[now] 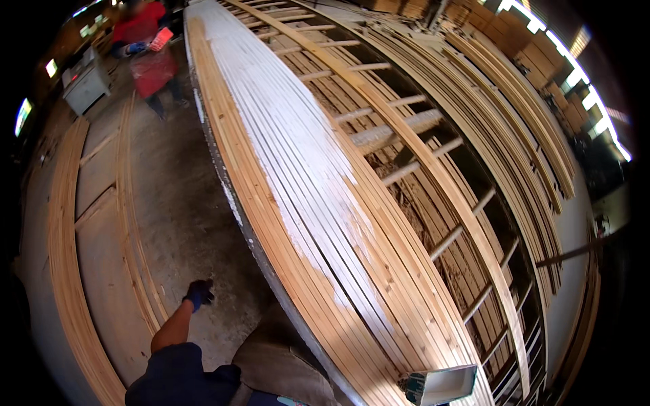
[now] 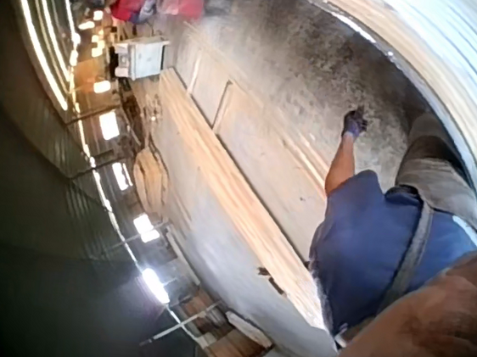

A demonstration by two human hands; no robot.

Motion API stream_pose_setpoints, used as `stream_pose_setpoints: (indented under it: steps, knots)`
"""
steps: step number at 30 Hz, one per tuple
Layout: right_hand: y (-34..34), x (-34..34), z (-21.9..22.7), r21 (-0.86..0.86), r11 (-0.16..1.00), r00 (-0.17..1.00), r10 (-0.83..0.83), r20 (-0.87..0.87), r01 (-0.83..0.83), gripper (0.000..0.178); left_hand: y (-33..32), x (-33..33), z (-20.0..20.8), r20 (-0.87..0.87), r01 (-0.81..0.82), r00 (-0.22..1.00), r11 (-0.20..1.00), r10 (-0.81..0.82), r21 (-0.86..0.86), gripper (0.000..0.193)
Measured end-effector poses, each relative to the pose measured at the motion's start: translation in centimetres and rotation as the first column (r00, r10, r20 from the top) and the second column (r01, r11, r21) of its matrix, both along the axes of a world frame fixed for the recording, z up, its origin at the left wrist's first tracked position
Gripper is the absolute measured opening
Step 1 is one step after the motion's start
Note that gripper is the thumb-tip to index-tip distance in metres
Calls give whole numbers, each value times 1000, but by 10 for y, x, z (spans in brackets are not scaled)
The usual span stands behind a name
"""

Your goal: The person arranges thin wooden planks on a curved jig and applies a white substance using a paint roller. They then place additional planks on top of the coated surface and continue the process.

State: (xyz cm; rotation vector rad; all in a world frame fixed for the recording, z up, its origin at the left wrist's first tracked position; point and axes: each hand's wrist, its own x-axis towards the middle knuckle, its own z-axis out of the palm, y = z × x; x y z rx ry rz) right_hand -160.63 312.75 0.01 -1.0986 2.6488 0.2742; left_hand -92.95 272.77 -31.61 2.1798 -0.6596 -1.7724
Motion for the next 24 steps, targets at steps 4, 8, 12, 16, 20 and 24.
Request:
stream_pose_setpoints:
  steps: [4,8,12,16,20,24]
  knots:
    - [-108,-11,-17,-18,976,976,217,-33,-217,16,39,-16,24,-207,-7,978,992,33,123,37]
    - [-320,18,-9,-144,858,865,501,22,-493,17,89,13,1,-220,-245,933,949,286,197,41]
    - [-546,64,-24,-516,371,503,853,-140,-772,15,135,33,-17,-197,-406,852,850,485,336,27]
    - [-744,147,-11,-357,562,598,802,15,-746,21,177,31,-30,-103,-373,886,827,452,422,35]
    - [-886,195,-37,-492,526,591,806,29,-694,25,197,25,-22,15,-392,896,774,444,497,30]
    - [-891,224,-27,-563,662,654,710,261,-494,25,244,34,-26,15,-454,855,736,518,502,40]
